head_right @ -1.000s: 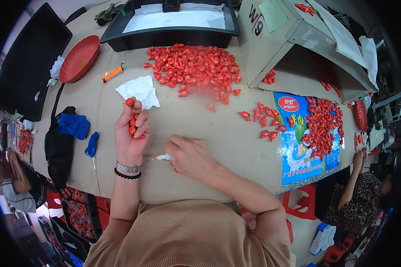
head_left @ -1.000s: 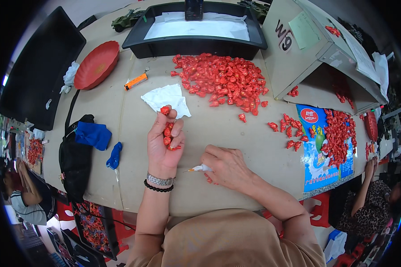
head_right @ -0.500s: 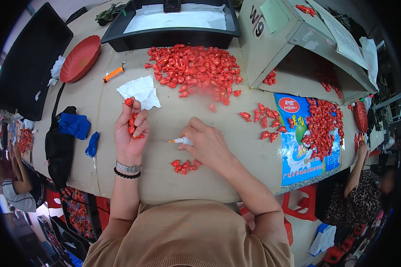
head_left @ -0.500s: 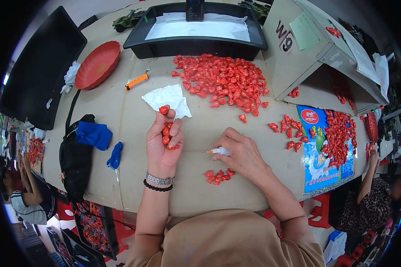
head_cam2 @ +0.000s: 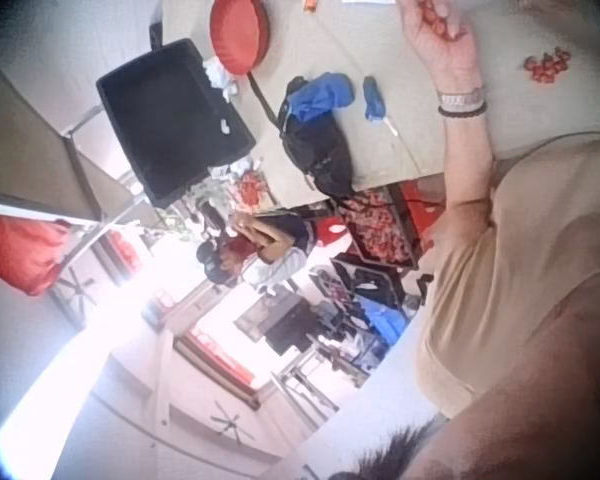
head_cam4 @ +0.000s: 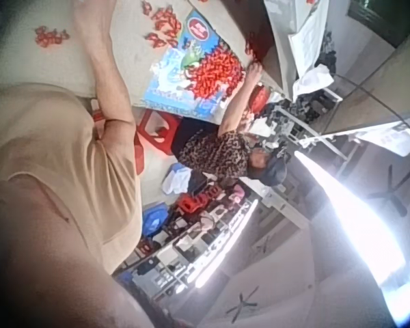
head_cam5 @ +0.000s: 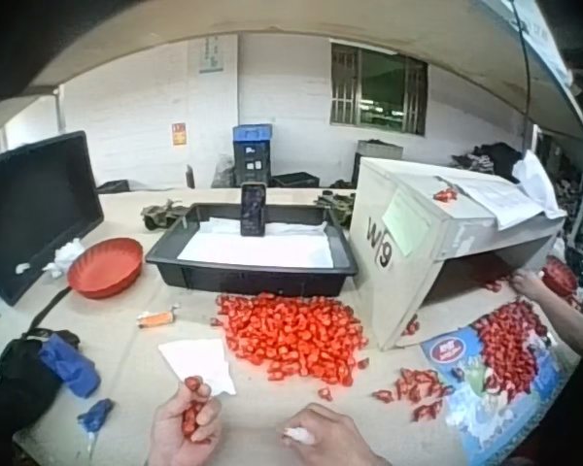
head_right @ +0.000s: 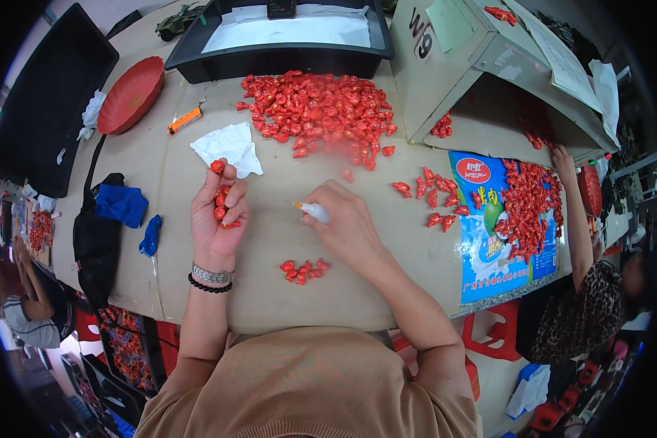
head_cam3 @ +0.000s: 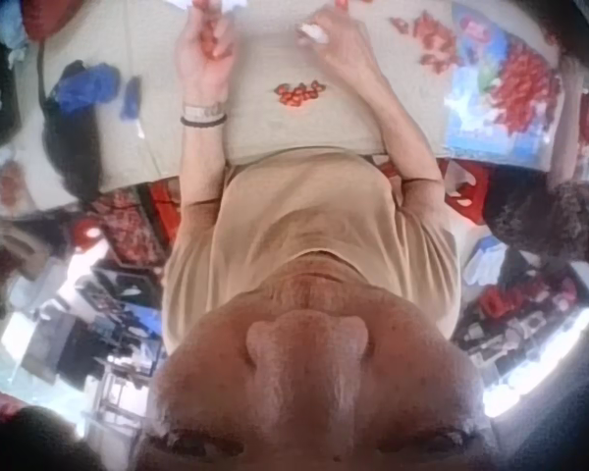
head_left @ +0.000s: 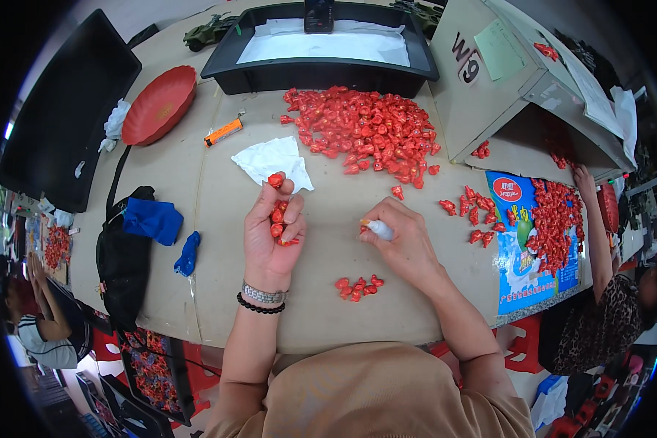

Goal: Applying liquid glue to small red plastic components and pressing them together.

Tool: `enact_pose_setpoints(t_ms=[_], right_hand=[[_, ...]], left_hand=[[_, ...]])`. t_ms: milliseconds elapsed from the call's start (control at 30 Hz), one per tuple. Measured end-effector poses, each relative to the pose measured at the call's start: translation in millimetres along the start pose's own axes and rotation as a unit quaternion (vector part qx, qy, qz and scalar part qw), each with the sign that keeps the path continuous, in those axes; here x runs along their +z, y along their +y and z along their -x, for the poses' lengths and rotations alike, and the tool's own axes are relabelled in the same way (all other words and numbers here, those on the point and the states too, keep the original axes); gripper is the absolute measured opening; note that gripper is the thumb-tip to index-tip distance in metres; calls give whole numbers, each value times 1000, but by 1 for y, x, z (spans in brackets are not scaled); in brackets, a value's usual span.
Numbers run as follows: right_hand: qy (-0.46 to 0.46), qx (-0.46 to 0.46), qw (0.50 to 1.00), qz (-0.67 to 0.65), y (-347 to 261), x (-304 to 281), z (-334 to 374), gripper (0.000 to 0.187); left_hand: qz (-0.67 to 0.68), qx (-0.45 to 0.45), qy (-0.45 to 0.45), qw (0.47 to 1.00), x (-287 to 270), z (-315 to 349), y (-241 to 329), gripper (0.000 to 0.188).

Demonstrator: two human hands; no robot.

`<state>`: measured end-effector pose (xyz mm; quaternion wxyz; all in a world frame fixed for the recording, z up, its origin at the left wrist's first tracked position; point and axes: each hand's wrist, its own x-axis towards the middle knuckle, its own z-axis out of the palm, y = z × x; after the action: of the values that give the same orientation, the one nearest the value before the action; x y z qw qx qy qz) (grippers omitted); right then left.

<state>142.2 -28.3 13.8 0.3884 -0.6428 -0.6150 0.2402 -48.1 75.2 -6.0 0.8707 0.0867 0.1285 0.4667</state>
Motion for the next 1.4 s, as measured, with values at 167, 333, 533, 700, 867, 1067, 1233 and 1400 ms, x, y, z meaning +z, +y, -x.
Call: enact_pose_setpoints(t_ms=[167,333,533,700,867,1067,1233,1400], right_hand=[[19,118,947,-297,4,-8,-2,9],[50,173,844,-505,11,-13,-1,14],[48,190,806,-559,7,-15,-2,14],[45,198,809,-552,5,-12,-1,19],[50,192,803,-563,9,-7,-1,19],[63,186,839,-508,5,-10,0,17],[121,113,897,-410,-1,-7,3,12],[135,82,921,-356,-5,-4,5,9]], left_hand=[[-2,-40,-6,999,1,4,-14,19],[-47,-91,-28,994,3,11,-33,21],[-111,-127,-46,985,11,20,-47,20],[-110,-141,-49,983,12,23,-51,18],[-113,-143,-49,982,12,23,-52,17],[-116,-137,-65,982,5,21,-53,23],[-202,-106,-29,973,14,23,-56,18],[-213,-104,-24,971,15,25,-57,19]])
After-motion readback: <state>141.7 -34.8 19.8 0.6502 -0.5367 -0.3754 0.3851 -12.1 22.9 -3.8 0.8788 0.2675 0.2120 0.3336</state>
